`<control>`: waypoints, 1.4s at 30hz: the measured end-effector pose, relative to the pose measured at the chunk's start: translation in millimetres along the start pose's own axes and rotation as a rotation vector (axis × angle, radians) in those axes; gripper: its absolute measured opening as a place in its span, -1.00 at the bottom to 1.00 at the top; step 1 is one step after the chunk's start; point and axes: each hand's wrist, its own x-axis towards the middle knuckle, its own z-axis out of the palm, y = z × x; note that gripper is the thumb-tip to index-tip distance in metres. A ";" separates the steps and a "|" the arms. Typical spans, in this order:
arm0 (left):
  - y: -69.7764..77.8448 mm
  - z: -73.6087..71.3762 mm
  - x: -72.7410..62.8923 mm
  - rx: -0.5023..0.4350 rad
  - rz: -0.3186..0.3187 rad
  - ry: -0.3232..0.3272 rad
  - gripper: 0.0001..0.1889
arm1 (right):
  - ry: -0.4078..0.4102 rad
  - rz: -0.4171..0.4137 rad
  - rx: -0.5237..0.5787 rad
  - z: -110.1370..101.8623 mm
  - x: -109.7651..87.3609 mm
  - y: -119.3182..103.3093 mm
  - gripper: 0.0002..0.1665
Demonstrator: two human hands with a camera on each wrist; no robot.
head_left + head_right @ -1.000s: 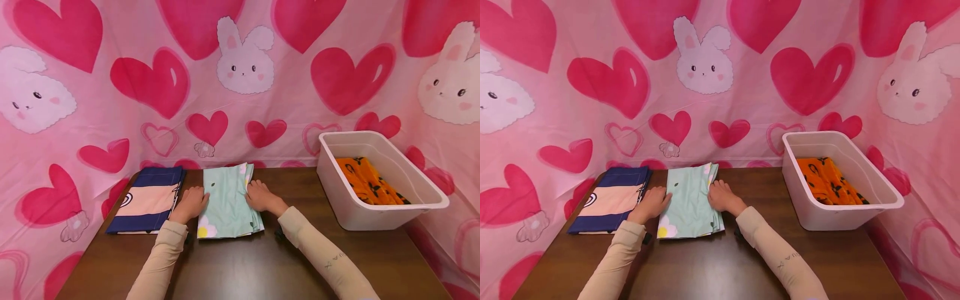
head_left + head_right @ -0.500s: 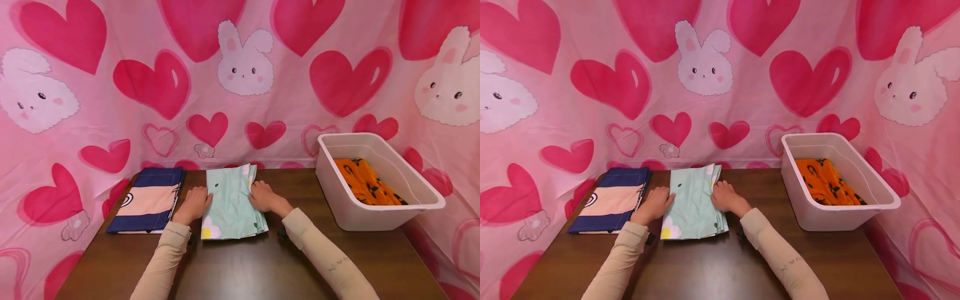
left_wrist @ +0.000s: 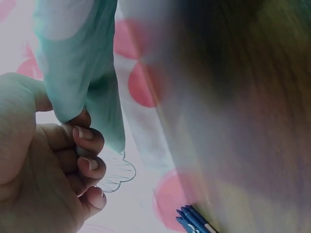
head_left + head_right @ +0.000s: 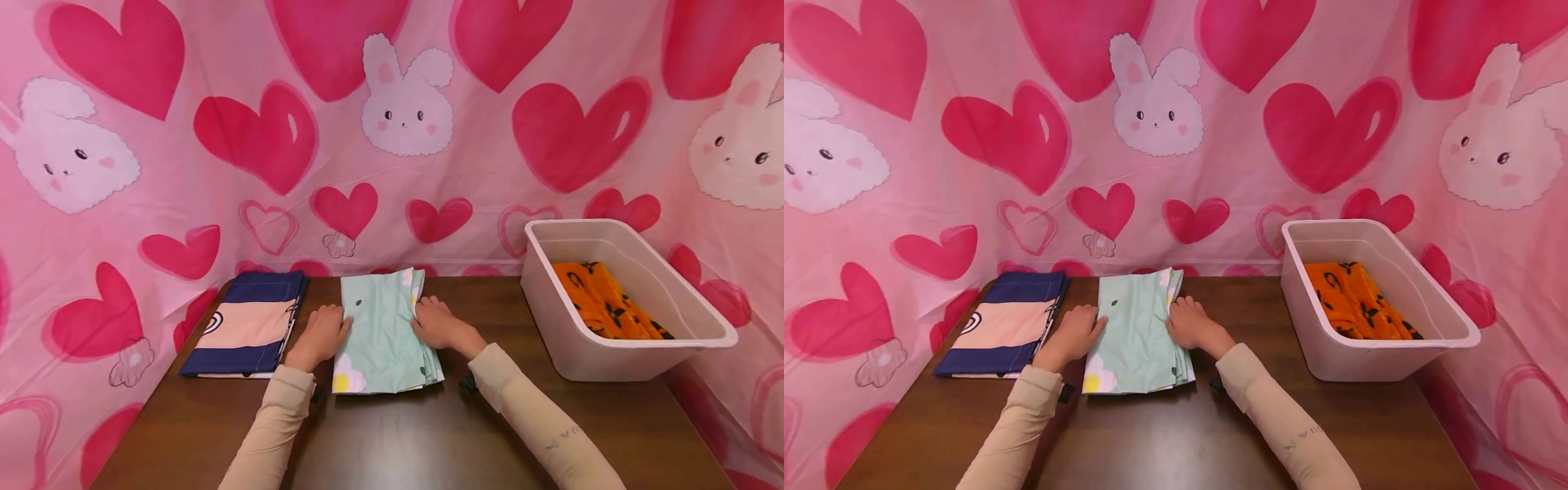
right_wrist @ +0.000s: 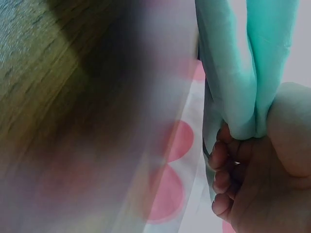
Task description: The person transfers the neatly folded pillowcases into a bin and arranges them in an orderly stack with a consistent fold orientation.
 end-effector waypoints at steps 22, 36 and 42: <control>17.0 -3.4 -1.4 -0.049 0.046 0.060 -0.70 | 0.057 -0.023 -0.010 -15.7 -18.8 3.9 -0.72; 24.1 -2.9 2.0 -0.063 0.080 0.094 -0.71 | 0.050 -0.006 -0.024 -26.0 -24.5 9.0 -0.71; 31.0 -1.9 1.0 -0.065 0.104 0.115 -0.70 | 0.043 0.020 -0.026 -27.9 -31.0 11.7 -0.72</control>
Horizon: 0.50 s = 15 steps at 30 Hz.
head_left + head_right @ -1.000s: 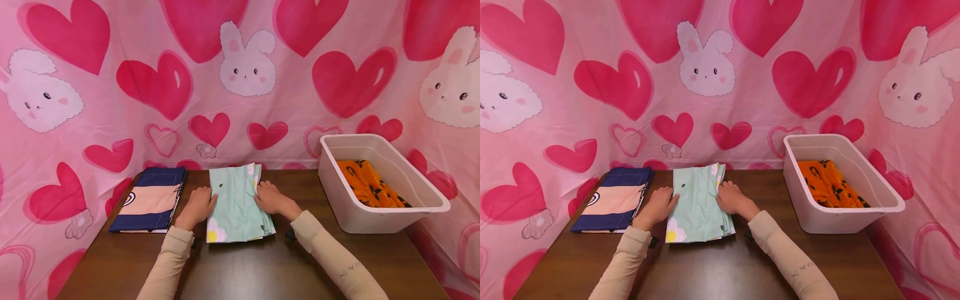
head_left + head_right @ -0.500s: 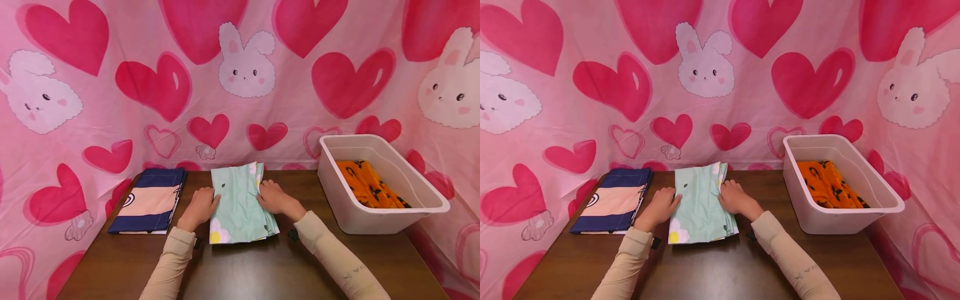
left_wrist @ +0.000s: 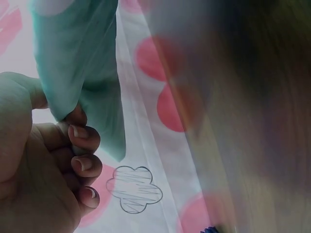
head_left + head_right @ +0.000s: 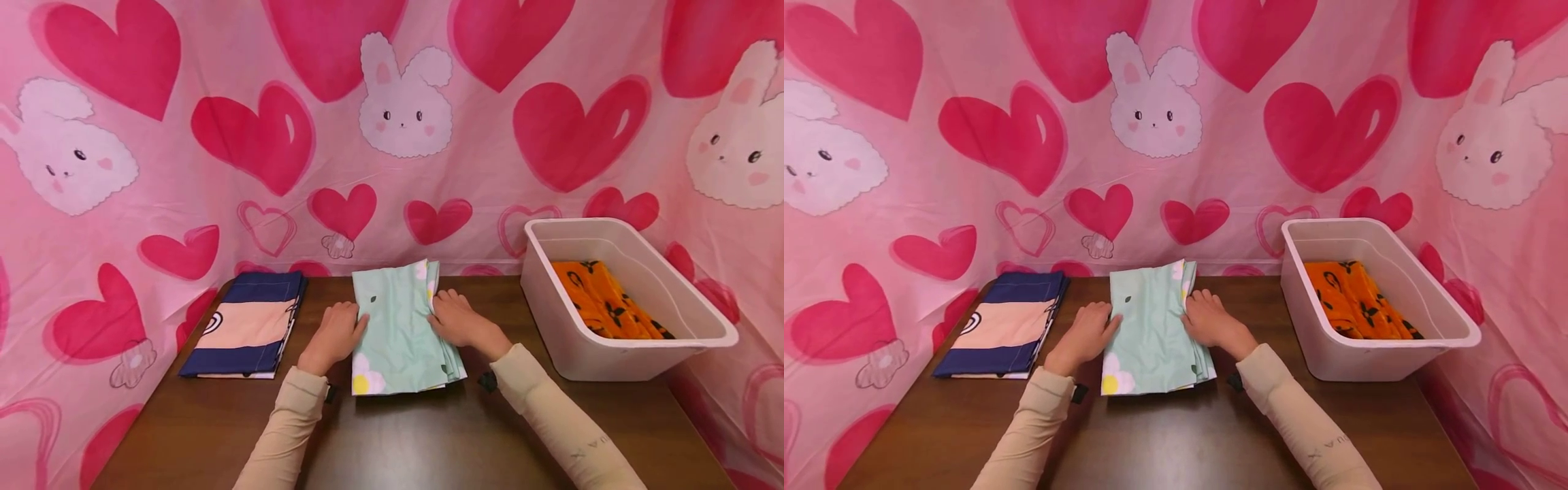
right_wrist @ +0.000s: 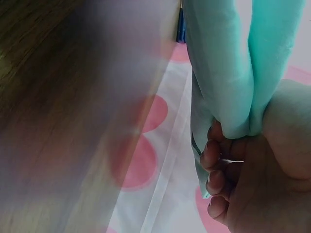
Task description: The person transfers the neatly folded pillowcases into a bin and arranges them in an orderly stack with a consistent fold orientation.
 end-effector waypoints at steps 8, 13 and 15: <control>9.1 2.4 3.2 -0.023 0.008 0.014 -0.70 | 0.000 0.008 0.007 -2.4 -2.4 3.8 -0.72; 13.5 3.8 5.3 -0.031 0.015 0.016 -0.71 | -0.008 0.008 0.018 -2.9 -4.1 5.0 -0.72; 14.8 3.8 5.7 -0.034 0.017 0.021 -0.71 | -0.007 0.006 0.018 -2.9 -4.4 5.9 -0.73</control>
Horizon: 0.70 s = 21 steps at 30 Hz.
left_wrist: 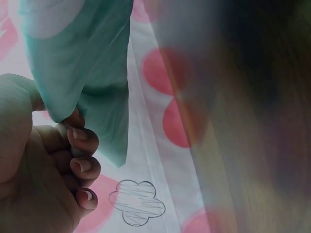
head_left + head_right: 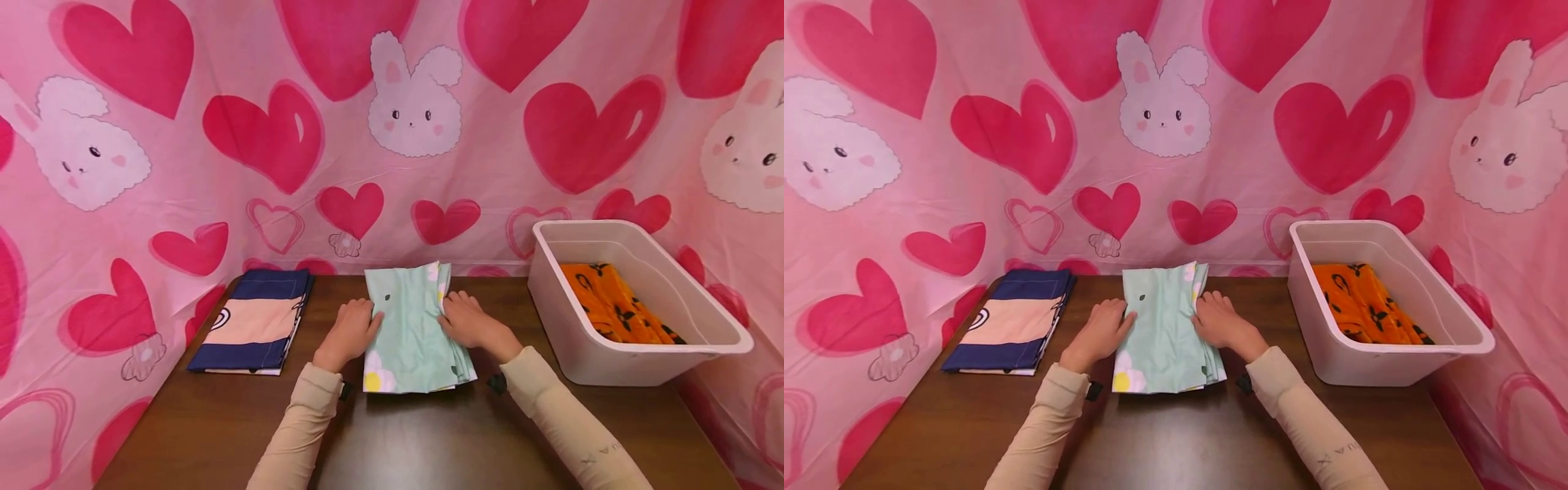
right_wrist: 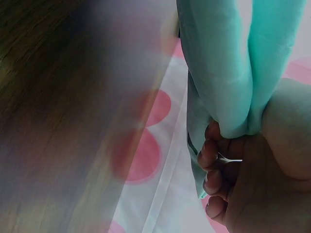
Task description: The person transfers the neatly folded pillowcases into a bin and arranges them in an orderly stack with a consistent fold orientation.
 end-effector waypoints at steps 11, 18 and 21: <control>6.3 0.3 5.8 -0.002 0.028 0.008 -0.71 | 0.021 -0.011 -0.001 -4.9 -5.8 4.9 -0.76; 14.0 -0.9 6.3 -0.028 0.043 0.007 -0.71 | 0.018 -0.007 -0.015 -5.4 -8.1 4.1 -0.76; 15.6 -1.0 6.5 -0.029 0.047 0.008 -0.72 | 0.016 0.001 -0.021 -5.0 -9.0 2.7 -0.74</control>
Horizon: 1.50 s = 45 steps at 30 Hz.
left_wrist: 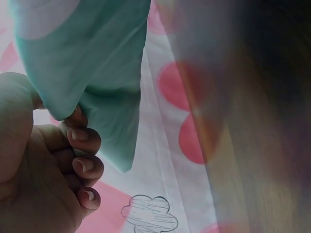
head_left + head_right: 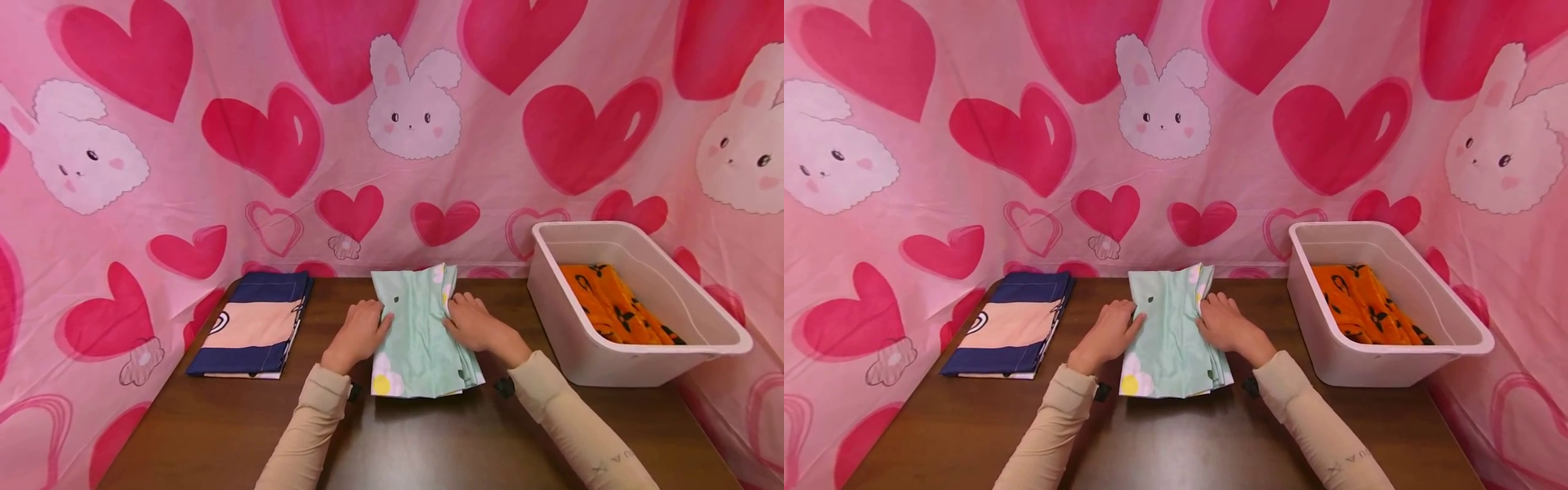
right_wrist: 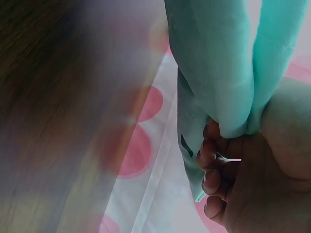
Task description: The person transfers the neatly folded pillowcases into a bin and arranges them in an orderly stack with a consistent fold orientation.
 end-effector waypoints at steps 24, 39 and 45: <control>17.9 9.4 9.8 -0.036 0.018 -0.018 -0.72 | 0.021 0.022 -0.044 -12.4 -10.9 -2.0 -0.72; 28.9 12.4 13.7 -0.063 0.012 -0.041 -0.71 | 0.061 0.009 -0.067 -20.6 -21.8 -2.5 -0.77; 33.9 12.6 15.9 -0.056 0.030 -0.036 -0.71 | 0.046 0.023 -0.077 -27.2 -23.9 2.1 -0.78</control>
